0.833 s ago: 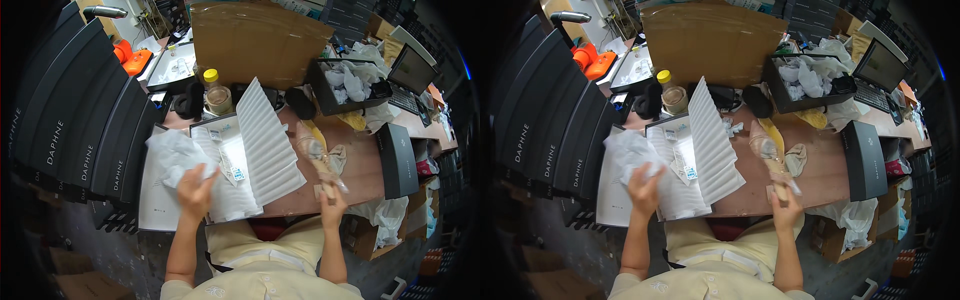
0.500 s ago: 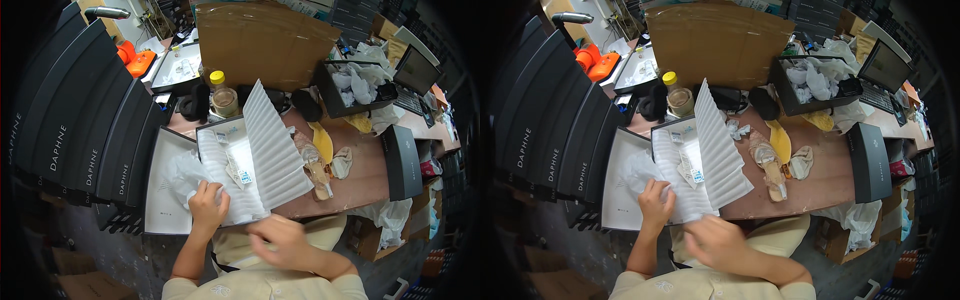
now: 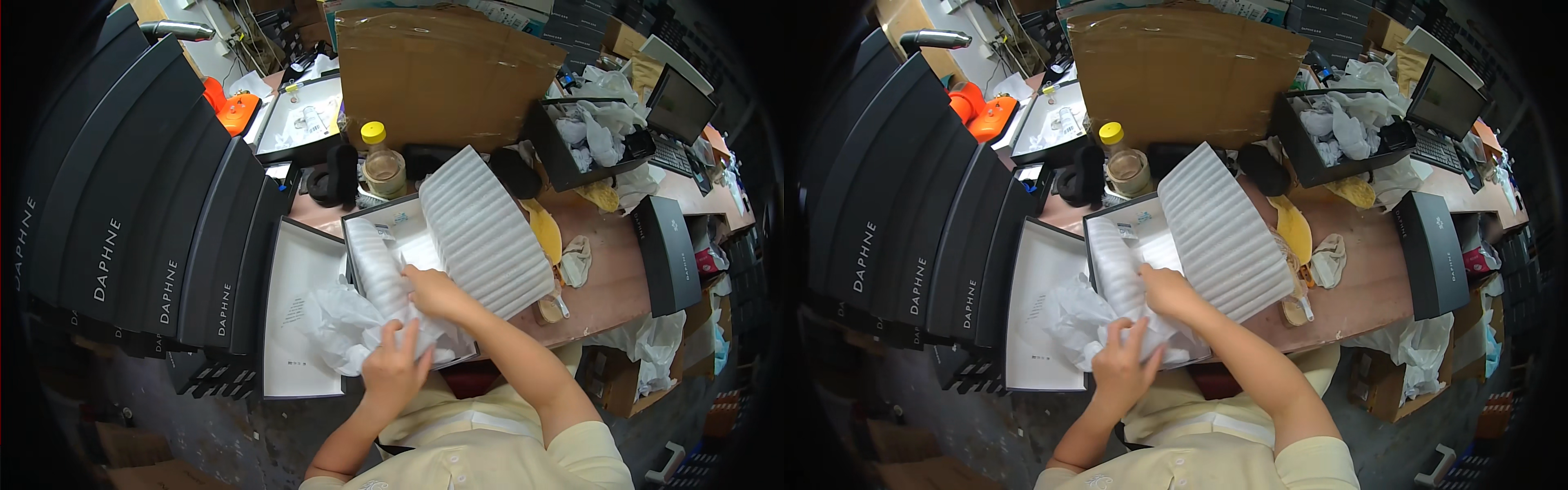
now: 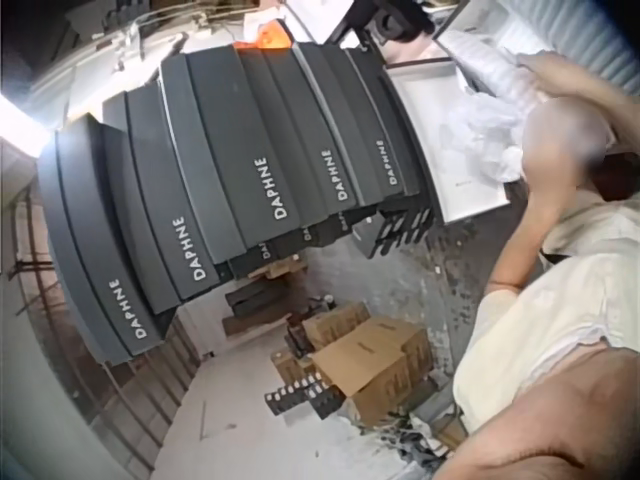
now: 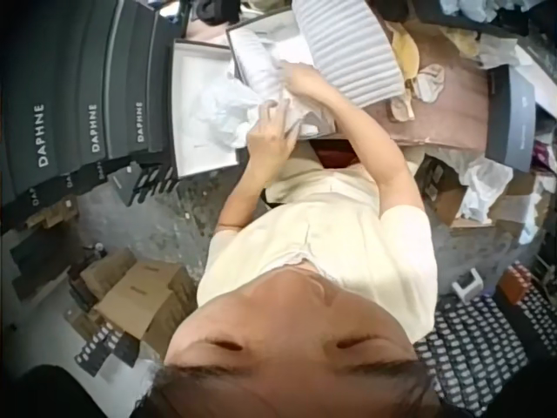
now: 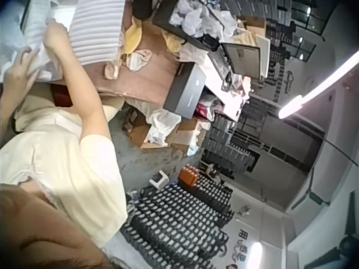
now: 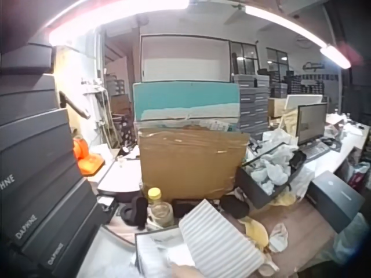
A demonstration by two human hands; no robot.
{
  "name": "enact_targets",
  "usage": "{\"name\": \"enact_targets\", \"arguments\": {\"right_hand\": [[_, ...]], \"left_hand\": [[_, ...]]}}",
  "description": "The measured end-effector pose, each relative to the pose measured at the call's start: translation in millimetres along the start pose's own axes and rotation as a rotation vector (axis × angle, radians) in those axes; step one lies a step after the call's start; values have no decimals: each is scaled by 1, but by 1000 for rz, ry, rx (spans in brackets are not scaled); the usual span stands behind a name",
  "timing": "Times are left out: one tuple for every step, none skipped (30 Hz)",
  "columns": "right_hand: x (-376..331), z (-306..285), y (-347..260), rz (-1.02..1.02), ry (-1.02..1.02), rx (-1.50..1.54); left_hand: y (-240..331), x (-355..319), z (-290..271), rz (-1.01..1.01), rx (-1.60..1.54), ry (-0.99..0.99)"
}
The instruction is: Inspecting and packing women's high-heeled shoes into boxes at a quality control or shipping station.
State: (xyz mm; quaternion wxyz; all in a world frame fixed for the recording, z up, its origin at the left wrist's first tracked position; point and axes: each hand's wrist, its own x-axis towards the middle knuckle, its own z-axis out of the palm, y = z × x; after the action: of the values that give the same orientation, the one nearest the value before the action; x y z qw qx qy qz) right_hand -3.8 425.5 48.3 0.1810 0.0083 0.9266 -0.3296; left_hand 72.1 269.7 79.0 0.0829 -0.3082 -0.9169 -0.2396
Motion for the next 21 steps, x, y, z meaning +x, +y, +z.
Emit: {"name": "enact_targets", "arguments": {"right_hand": [[0, -3, 7, -82, -34, 73], [0, -6, 14, -162, -67, 143], [0, -2, 16, -191, 56, 53], [-1, -2, 20, -207, 67, 6], [-4, -11, 16, -227, 80, -40], [-6, -18, 9, -254, 91, -84], [-5, -27, -2, -225, 195, -153], [-4, -35, -16, -187, 297, -217], [1, -41, -25, -148, 398, -284], [16, -36, -32, -178, 462, -445], [36, -21, -35, -201, 523, -598], [54, -8, -34, -221, 590, -750], [71, 4, -25, -228, 605, -767], [91, 16, -14, -236, 626, -779], [105, 23, -6, -248, 642, -792], [113, 25, -1, -240, 652, -755], [118, 24, 3, -234, 658, -720], [121, 25, 7, -226, 665, -686], [123, 28, 11, -206, 658, -663], [124, 27, 12, -189, 655, -640], [125, 27, 13, -171, 653, -618]], "left_hand": [[7, 3, -4, 58, 12, -59], [11, 7, -6, 117, 21, -116], [9, 9, -5, 95, 79, -206], [4, 9, -3, 69, 75, -227], [-4, 8, -1, 44, 75, -246], [-11, 7, 0, 12, 81, -264], [-15, 5, 1, 6, 85, -232], [-17, 3, 2, 11, 84, -232], [-17, 2, 3, 17, 81, -230], [-17, 2, 5, 21, 78, -228], [-17, -1, 6, 18, 69, -224], [-15, -1, 6, 21, 65, -218], [-14, 3, 7, 35, 61, -203], [-14, 6, 9, 70, 68, -187], [-16, 5, 11, 101, 74, -171], [-18, 4, 12, 120, 75, -156], [-18, 2, 11, 116, 72, -172], [-18, 1, 10, 115, 68, -188], [-17, 1, 8, 115, 64, -206], [-15, 1, 4, 107, 64, -209], [-10, -1, -3, 100, 65, -214]]}}
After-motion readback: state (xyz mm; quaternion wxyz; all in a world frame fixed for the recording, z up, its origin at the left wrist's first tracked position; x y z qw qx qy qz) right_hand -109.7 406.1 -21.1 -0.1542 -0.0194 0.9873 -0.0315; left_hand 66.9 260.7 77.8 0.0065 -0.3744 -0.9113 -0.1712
